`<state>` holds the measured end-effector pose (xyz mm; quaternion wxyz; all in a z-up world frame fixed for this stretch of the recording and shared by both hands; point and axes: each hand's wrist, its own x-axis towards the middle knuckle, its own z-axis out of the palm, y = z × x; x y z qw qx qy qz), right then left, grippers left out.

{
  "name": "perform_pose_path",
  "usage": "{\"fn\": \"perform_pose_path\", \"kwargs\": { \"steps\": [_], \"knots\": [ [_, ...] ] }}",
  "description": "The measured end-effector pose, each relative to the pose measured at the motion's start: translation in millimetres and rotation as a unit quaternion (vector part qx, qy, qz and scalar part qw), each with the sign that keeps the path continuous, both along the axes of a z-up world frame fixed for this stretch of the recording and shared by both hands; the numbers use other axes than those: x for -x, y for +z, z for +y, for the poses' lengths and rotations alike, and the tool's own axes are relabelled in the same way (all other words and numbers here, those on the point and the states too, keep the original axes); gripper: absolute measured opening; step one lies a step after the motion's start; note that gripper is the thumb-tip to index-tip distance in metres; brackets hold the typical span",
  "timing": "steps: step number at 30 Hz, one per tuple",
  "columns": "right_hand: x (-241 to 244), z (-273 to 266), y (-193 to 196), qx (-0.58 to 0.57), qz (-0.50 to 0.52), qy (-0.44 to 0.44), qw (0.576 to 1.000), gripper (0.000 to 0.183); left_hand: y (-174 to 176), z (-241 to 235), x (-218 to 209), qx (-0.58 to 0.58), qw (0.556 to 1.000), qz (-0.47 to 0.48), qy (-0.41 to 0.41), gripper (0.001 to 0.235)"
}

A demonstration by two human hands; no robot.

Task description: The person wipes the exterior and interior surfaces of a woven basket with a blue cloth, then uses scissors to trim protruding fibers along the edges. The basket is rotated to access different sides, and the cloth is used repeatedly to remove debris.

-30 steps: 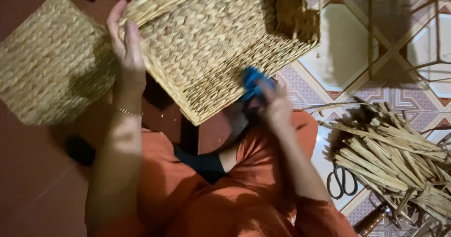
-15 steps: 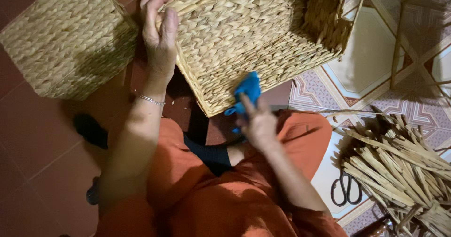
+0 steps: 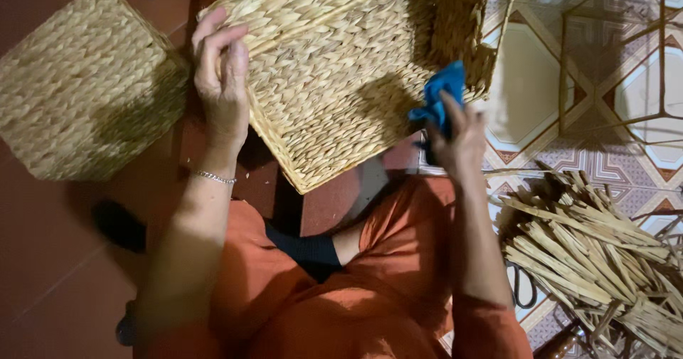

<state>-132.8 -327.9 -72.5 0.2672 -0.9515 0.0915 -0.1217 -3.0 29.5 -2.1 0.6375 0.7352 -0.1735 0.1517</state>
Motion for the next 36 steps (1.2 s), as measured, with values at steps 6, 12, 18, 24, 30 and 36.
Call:
{"fn": "perform_pose_path", "kwargs": {
  "steps": [6, 12, 18, 24, 30, 36],
  "knots": [
    [-39.2, -10.6, -51.1, 0.209, 0.058, -0.002, 0.976, 0.04, 0.7, -4.8, 9.3, -0.064, 0.997, -0.004, 0.053, 0.02],
    [-20.3, 101.4, -61.4, 0.227, 0.401, 0.192, 0.866, 0.072, -4.1, -17.5, 24.6, -0.07, 0.995, -0.048, 0.053, 0.021],
    [-7.3, 164.4, -27.9, 0.163, 0.125, 0.358, 0.911, 0.058, 5.5, -11.4, 40.4, -0.086, 0.995, -0.024, 0.041, 0.028],
    [-63.4, 59.2, -33.8, 0.147, 0.402, 0.166, 0.889, 0.058, 9.1, -10.7, 44.0, -0.135, 0.988, -0.066, 0.043, 0.028],
    [-97.9, -16.4, -55.5, 0.212, 0.141, 0.003, 0.967, 0.039, 10.1, -13.5, 37.4, -0.086, 0.995, 0.014, 0.042, 0.027],
    [-115.1, 18.6, -83.8, 0.16, 0.126, -0.005, 0.979, 0.072, 13.5, -7.6, 38.7, -0.167, 0.984, -0.053, 0.037, 0.028]
  ]
}}
